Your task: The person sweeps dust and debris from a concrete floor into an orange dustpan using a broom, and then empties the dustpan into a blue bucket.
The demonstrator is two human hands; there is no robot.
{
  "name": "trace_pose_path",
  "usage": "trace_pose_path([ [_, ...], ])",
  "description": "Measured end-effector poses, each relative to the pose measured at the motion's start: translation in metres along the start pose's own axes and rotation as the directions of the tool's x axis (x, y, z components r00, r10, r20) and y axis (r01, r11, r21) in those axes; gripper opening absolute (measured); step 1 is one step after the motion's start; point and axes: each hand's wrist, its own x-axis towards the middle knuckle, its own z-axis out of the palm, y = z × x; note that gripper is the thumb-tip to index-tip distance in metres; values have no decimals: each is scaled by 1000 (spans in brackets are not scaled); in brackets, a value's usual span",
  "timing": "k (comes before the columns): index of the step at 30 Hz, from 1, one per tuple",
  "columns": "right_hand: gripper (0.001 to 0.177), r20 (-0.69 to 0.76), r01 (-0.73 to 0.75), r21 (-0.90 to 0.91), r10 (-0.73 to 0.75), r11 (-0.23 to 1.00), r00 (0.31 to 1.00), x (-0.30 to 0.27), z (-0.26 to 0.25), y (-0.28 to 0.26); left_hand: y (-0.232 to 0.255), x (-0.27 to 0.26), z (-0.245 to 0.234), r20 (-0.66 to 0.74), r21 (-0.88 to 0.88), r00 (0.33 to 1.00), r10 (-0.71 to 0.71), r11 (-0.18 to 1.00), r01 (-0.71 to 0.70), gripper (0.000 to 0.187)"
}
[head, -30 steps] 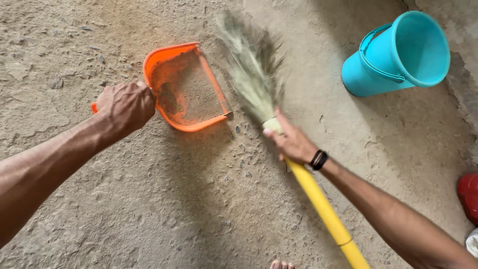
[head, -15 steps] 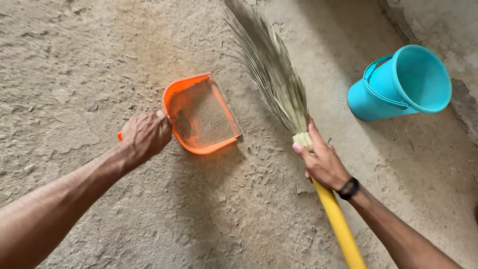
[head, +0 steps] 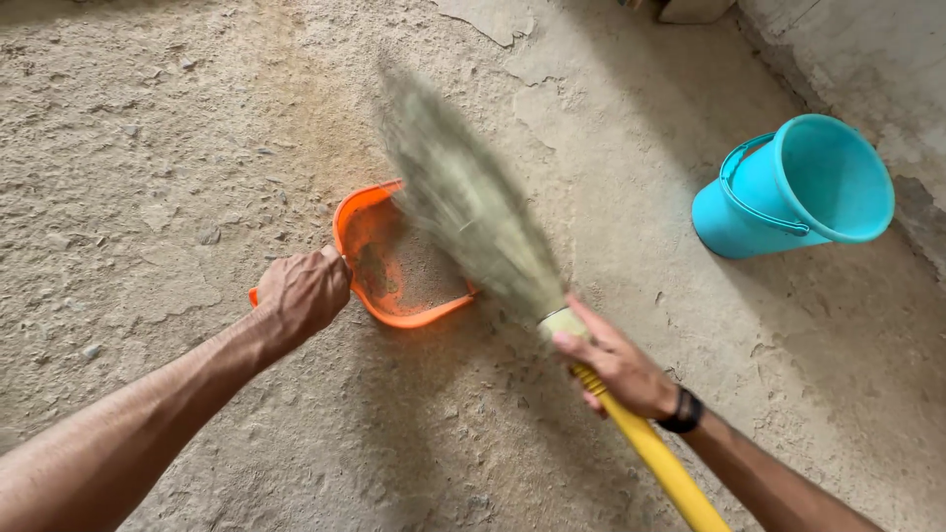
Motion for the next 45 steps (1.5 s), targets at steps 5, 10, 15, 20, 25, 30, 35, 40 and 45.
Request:
trace_pose_path([
  [5, 88, -247, 126, -250, -189, 960, 951, 12, -23, -14, -9, -15, -6, 32, -31, 999, -32, 999, 33, 44],
  [10, 85, -423, -84, -373, -89, 924, 902, 57, -18, 11, -13, -22, -3, 10, -56, 1000, -29, 998, 30, 45],
  [15, 89, -118, -40, -145, 22, 989, 993, 53, 28, 14, -14, -24, 0, -3, -30, 1000, -23, 999, 22, 44],
  [20, 90, 116, 80, -8, -78, 997, 990, 10, 31, -4, -11, -27, -11, 3, -26, 999, -53, 998, 53, 45],
  [25, 88, 53, 153, 32, -154, 988, 987, -8, -1, -13, -20, -38, -12, -5, -89, 995, -95, 992, 94, 46],
  [30, 95, -359, -101, -445, -74, 890, 930, 36, -8, 6, -26, -43, -11, -9, -78, 995, -101, 992, 100, 45],
  [35, 96, -170, -48, -247, 6, 968, 985, 54, 38, 32, -30, -42, -4, 17, -73, 993, -113, 991, 114, 46],
  [40, 89, 84, 46, -220, -28, 974, 996, 31, 52, 25, -30, -42, -2, 37, -82, 991, -125, 988, 128, 48],
  [45, 93, 154, 83, 142, -104, 986, 983, -5, 18, 7, -34, -50, -3, 27, -82, 994, -109, 990, 111, 47],
])
